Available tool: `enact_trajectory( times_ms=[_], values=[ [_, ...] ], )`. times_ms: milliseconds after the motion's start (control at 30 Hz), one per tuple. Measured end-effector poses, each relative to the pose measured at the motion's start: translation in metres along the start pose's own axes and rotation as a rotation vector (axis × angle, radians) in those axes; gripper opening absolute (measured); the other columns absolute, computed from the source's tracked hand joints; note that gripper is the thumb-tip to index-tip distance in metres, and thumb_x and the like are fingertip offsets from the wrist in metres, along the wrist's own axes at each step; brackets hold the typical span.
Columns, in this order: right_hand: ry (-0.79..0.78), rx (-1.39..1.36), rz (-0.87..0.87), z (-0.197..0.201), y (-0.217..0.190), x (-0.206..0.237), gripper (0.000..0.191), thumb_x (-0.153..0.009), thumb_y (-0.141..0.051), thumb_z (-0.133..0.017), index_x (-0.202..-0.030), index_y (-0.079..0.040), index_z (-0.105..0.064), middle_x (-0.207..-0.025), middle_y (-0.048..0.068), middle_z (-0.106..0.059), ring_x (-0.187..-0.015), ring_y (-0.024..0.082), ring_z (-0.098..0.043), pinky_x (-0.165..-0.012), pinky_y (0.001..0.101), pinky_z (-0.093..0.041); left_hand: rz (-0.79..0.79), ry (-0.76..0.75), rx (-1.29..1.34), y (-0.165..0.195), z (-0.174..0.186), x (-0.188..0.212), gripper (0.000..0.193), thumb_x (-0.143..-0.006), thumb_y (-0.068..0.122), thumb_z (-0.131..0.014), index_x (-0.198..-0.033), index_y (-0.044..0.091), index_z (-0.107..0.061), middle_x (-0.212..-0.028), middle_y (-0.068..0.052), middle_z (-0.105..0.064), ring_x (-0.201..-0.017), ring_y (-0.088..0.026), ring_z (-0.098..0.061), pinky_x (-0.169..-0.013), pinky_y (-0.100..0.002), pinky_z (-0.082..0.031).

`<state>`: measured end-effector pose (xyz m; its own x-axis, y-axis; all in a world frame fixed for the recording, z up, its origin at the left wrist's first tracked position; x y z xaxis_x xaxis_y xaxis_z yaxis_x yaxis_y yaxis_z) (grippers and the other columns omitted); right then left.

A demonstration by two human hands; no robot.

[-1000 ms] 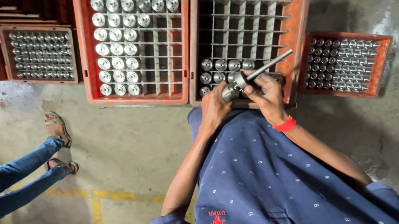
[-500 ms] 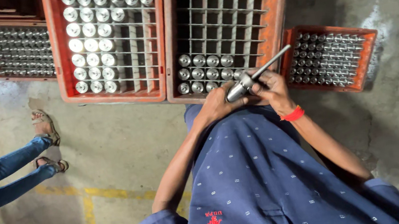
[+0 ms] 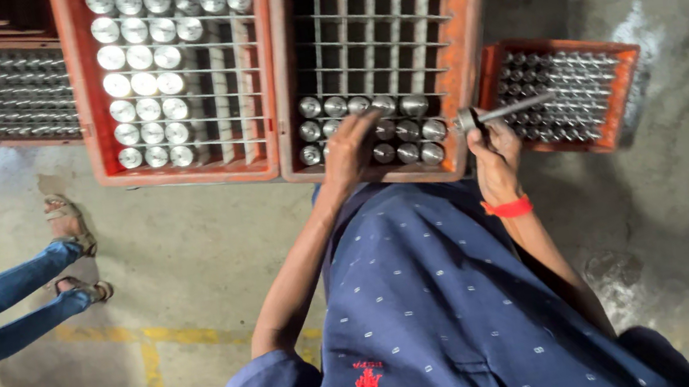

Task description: The person repeatedly picks small metal parts from a red crate and places them into a second red crate with a grid insert. The person uses both hands to handle the parts and occasionally uses a metal rod to adjust or move parts within the crate. The task continues throughout the clip with no visible completion.

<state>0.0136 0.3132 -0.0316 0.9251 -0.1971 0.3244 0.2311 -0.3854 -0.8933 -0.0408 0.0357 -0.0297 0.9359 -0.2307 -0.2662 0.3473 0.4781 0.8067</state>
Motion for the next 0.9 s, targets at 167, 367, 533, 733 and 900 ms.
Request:
enact_trajectory(
  times_ms=[167, 367, 533, 733, 900],
  values=[
    [-0.043, -0.063, 0.021, 0.006, 0.012, 0.012, 0.038, -0.098, 0.012, -0.062, -0.135, 0.005, -0.061, -0.12, 0.002, -0.06, -0.107, 0.009, -0.056, -0.1, 0.0239, -0.045, 0.283, 0.226, -0.459, -0.067, 0.1, -0.052, 0.042, -0.087, -0.003, -0.071, -0.126, 0.012, -0.067, -0.12, -0.015, -0.063, -0.115, -0.04, -0.059, -0.1, -0.048, -0.048],
    [0.007, -0.067, 0.003, -0.015, 0.026, 0.012, 0.04, -0.095, 0.013, -0.059, -0.134, 0.005, -0.059, -0.123, 0.004, -0.063, -0.106, 0.008, -0.057, -0.092, 0.0204, -0.047, 0.236, 0.33, -0.729, -0.127, 0.161, -0.11, 0.061, -0.074, 0.028, -0.088, -0.127, 0.009, -0.065, -0.135, -0.034, -0.049, -0.124, -0.052, -0.041, -0.102, -0.061, -0.034],
    [0.028, -0.028, -0.01, -0.032, 0.032, 0.017, 0.04, -0.096, 0.01, -0.061, -0.136, 0.006, -0.058, -0.125, 0.004, -0.062, -0.109, 0.009, -0.058, -0.096, 0.0217, -0.047, 0.291, 0.2, -0.644, -0.133, 0.157, -0.132, 0.059, -0.081, 0.033, -0.091, -0.129, 0.009, -0.067, -0.142, -0.027, -0.048, -0.139, -0.042, -0.04, -0.113, -0.057, -0.029],
    [0.04, 0.013, -0.04, -0.026, 0.037, 0.03, 0.043, -0.096, 0.006, -0.063, -0.138, 0.007, -0.057, -0.124, 0.005, -0.063, -0.111, 0.011, -0.058, -0.1, 0.0236, -0.045, 0.171, 0.542, 0.102, -0.103, 0.177, -0.069, 0.049, -0.086, 0.025, -0.091, -0.128, 0.008, -0.072, -0.133, -0.013, -0.066, -0.132, -0.026, -0.059, -0.116, -0.04, -0.047],
    [-0.116, 0.078, -0.039, -0.048, 0.029, 0.015, 0.046, -0.093, 0.003, -0.07, -0.137, 0.007, -0.057, -0.125, 0.007, -0.062, -0.114, 0.012, -0.058, -0.1, 0.0255, -0.046, 0.641, 0.401, 1.411, -0.063, 0.086, -0.03, 0.037, -0.087, 0.024, -0.08, -0.115, 0.005, -0.064, -0.094, -0.005, -0.067, -0.077, -0.014, -0.064, -0.066, -0.029, -0.052]
  ],
)
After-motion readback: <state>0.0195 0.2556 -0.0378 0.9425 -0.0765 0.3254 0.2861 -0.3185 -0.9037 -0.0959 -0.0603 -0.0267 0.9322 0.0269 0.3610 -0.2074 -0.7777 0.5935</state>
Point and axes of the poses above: each hand's wrist, its own x-axis away from the middle knuckle, its own z-axis out of the back of the hand, y = z × x, the point moved 1 cm from there along -x, towards the middle knuckle
